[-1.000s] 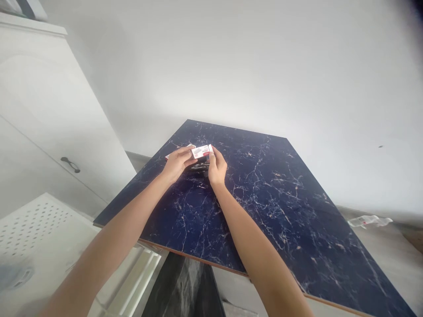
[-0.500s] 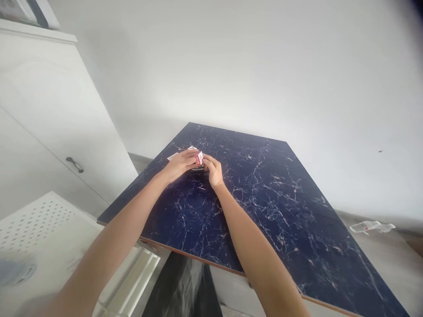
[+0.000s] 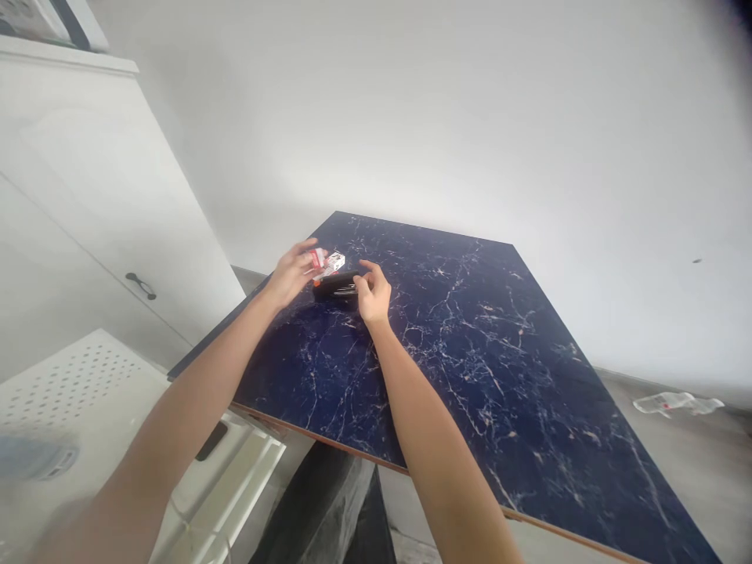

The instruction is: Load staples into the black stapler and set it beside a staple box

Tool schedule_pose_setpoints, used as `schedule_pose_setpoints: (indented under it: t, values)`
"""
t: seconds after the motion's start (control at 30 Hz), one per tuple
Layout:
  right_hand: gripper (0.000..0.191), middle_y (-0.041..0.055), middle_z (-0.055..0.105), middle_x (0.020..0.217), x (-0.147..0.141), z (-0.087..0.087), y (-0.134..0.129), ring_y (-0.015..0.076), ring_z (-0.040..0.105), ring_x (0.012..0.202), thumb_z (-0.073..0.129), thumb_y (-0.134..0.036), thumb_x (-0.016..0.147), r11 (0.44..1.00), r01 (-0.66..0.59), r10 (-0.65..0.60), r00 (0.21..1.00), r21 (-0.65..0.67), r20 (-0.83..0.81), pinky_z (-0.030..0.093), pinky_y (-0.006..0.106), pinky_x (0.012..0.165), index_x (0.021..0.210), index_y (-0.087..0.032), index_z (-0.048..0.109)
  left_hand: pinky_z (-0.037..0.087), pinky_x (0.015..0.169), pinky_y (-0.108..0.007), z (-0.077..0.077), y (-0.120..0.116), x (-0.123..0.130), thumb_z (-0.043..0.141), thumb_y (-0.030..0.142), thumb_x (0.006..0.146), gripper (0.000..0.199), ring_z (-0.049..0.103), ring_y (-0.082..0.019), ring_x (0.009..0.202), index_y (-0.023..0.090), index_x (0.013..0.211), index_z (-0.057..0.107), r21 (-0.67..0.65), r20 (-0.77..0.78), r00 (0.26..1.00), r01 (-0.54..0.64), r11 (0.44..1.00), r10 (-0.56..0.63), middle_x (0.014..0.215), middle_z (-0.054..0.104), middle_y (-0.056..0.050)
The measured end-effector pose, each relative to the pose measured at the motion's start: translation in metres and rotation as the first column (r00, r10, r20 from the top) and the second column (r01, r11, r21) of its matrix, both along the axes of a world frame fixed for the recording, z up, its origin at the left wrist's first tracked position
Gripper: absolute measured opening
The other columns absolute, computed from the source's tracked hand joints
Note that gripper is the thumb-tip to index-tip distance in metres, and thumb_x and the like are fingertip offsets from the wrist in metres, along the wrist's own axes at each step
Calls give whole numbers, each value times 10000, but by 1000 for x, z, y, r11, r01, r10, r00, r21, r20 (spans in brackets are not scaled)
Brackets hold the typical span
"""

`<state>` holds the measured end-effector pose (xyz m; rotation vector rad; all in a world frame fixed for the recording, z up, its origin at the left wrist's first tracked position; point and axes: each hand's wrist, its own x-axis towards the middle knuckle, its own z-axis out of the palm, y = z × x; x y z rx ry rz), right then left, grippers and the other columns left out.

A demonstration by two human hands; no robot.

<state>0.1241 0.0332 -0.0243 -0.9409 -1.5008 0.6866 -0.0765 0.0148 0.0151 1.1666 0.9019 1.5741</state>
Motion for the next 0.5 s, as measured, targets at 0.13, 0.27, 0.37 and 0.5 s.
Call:
schedule_pose_setpoints:
  t: [0.13,0.27,0.37,0.5]
  values:
    - [365,28,646,840,2,-5,5,213,606,820,447,-253,851,950,307,-305,952,-55,43,472,359,860,1154,-185,639,551,949,-381,-7,12,-26,729,332,770,447,741,-205,944,225,1183,595,4,-17,960,-279,960,279,1000,739,-56]
    - [432,208,599,1207,-3,-10,6,326,575,1095,501,-178,789,866,499,-487,857,-38,166,436,473,973,1203,-123,614,563,822,-325,-18,20,-32,662,368,781,338,725,-185,811,200,1072,624,-3,-121,931,-348,937,345,850,699,-26]
    - [487,277,577,1259,-8,-12,2,368,581,1129,499,-159,794,857,513,-492,843,-49,218,414,525,1003,1265,-69,578,537,700,-283,-28,21,-21,602,365,784,307,678,-167,709,194,1037,629,-42,-167,898,-418,907,406,798,664,-10]
    - [449,193,715,1032,-9,-13,-3,343,645,1076,473,-216,848,941,300,-266,942,-156,206,437,495,1002,1259,-88,600,531,745,-298,-42,22,6,513,366,829,293,679,-177,751,212,1047,631,-71,-108,905,-419,905,411,825,667,-4]
